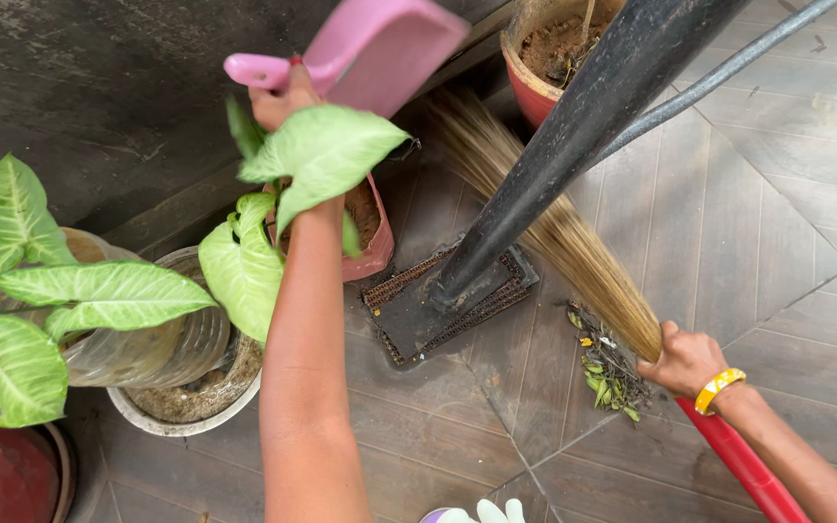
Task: The person sweeps debris from a balcony floor using a broom and collects it into a pink dustpan by hand.
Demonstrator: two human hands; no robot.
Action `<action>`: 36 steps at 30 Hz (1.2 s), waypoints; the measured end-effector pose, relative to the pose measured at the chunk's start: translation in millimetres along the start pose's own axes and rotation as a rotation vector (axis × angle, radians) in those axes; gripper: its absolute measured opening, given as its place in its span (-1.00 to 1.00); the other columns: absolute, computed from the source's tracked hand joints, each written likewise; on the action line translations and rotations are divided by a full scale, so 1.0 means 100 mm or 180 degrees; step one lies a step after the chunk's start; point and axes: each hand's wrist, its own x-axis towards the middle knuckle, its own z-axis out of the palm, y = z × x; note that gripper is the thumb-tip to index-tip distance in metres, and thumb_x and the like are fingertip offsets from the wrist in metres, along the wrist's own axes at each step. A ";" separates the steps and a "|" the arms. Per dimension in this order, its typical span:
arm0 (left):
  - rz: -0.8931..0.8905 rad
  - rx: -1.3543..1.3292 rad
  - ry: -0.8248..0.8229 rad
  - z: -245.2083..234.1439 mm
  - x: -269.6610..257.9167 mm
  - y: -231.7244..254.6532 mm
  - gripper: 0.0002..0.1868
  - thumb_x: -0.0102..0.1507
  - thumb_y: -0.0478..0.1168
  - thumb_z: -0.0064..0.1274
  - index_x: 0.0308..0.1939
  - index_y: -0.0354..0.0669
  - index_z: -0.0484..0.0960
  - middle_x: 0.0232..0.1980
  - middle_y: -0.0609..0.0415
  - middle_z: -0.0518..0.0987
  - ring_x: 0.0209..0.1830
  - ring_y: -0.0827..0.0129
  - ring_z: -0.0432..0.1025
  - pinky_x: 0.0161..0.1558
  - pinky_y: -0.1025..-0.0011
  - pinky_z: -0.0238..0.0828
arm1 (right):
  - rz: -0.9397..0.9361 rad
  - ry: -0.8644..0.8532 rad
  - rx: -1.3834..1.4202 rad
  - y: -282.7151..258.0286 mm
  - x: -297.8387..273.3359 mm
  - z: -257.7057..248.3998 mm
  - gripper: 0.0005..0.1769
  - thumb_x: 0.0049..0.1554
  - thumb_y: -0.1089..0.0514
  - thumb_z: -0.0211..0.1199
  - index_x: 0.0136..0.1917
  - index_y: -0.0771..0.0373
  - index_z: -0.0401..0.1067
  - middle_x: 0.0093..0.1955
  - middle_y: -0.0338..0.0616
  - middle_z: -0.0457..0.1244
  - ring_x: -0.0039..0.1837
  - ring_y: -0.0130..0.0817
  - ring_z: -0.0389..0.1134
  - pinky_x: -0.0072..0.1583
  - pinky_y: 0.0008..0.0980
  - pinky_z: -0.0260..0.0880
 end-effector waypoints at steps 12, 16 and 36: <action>0.0555 0.0257 -0.0020 0.29 -0.31 0.23 -0.68 0.31 -0.34 0.11 0.11 -0.43 0.47 -0.04 -0.09 0.64 -0.07 0.29 0.55 0.07 0.37 0.42 | -0.0984 -0.0338 -0.0157 -1.00 0.05 -0.49 -0.32 -0.10 -0.17 0.41 0.02 0.41 0.30 -0.24 0.20 0.38 -0.07 0.15 0.47 0.02 -0.04 0.51; 0.0418 0.1102 0.0081 0.30 -0.53 0.34 -0.69 0.31 -0.28 0.11 0.08 -0.38 0.52 -0.08 -0.04 0.66 -0.12 0.31 0.55 0.03 0.39 0.44 | -0.1248 -0.0294 -0.0404 -1.16 0.26 -0.36 -0.46 -0.12 -0.04 0.36 -0.03 0.41 0.37 -0.20 0.23 0.38 -0.05 0.14 0.46 0.05 -0.05 0.49; 0.0217 0.1526 0.0078 0.45 -0.76 0.17 -0.60 0.27 -0.13 0.15 0.07 -0.34 0.55 -0.03 -0.12 0.67 -0.07 0.16 0.61 0.07 0.24 0.48 | -0.1590 -0.0256 -0.1151 -0.95 -0.07 -1.34 -0.61 -0.15 0.08 0.37 -0.08 0.33 0.49 0.01 0.11 0.35 0.03 0.08 0.46 0.06 -0.08 0.50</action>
